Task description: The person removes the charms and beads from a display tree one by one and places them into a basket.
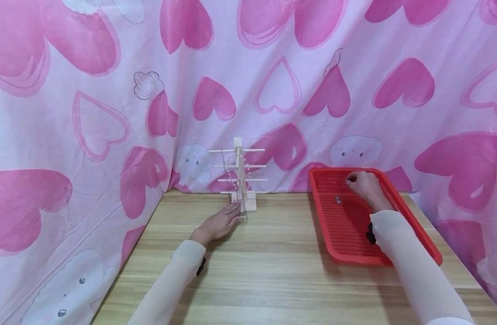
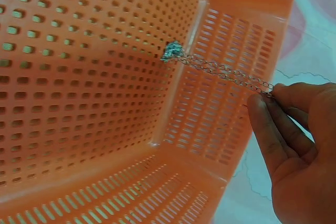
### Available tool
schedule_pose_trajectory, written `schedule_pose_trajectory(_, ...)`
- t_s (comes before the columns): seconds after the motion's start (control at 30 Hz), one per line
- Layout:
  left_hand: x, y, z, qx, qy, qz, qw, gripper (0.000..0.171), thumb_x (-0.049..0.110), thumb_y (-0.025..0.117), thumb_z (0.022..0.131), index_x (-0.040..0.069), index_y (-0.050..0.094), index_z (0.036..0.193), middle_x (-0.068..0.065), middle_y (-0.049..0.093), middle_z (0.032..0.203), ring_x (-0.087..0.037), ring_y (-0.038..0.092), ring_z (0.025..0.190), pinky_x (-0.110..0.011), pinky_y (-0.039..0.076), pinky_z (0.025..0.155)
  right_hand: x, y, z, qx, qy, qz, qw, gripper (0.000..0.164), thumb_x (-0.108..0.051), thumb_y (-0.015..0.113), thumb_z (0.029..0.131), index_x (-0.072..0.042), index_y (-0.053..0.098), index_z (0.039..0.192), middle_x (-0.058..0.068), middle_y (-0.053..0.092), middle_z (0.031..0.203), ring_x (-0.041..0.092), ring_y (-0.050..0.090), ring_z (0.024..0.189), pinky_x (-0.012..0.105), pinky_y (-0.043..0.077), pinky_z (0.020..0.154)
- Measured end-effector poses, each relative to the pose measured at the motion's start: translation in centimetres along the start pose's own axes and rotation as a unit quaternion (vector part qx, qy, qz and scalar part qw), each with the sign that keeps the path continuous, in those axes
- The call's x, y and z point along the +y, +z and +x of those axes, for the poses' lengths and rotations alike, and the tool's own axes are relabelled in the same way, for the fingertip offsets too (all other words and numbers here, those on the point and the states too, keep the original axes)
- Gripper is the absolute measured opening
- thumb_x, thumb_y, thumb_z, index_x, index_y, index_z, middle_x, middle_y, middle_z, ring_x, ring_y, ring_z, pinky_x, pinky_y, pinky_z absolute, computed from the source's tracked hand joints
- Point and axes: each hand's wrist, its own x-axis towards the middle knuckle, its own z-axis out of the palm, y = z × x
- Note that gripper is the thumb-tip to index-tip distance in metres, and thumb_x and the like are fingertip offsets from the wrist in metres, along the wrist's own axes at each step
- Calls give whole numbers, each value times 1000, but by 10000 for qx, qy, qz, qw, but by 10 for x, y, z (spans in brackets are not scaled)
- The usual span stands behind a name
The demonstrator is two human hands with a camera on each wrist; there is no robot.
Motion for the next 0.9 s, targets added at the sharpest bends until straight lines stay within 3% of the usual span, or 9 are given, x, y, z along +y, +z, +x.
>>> schedule_pose_trajectory(0.23, -1, 2, -1, 65, 42, -103, 9999, 56, 30, 37, 116, 1, 36, 164, -16, 25, 176, -40, 26, 163, -56, 25, 134, 6, 10, -1, -243, -51, -237, 9994, 31, -13, 62, 105, 7, 71, 128, 31, 72, 118, 39, 66, 95, 48, 60, 78)
schedule_pose_trajectory(0.43, 0, 1, 1, -94, -158, 25, 9998, 57, 35, 34, 117, 8, 32, 167, -8, 19, 178, -32, 21, 166, -49, 22, 137, 8, 14, 0, -507, -33, -313, 9982, 30, -11, 61, 105, 7, 70, 128, 30, 71, 115, 37, 64, 92, 39, 54, 72)
schedule_pose_trajectory(0.63, -2, 3, 2, -154, -137, 100, 9997, 57, 36, 33, 117, 7, 33, 167, -8, 19, 178, -31, 20, 166, -48, 21, 137, 9, 19, -4, -725, 115, -214, 9971, 34, -12, 63, 105, 7, 67, 133, 29, 69, 118, 38, 65, 93, 42, 58, 74)
schedule_pose_trajectory(0.9, -3, 3, 2, -140, -127, 72, 9998, 58, 36, 33, 117, 7, 33, 167, -8, 19, 178, -32, 21, 166, -48, 20, 137, 6, 19, -4, -622, 82, -217, 9978, 33, -12, 62, 105, 6, 68, 133, 28, 70, 116, 37, 65, 92, 42, 57, 74)
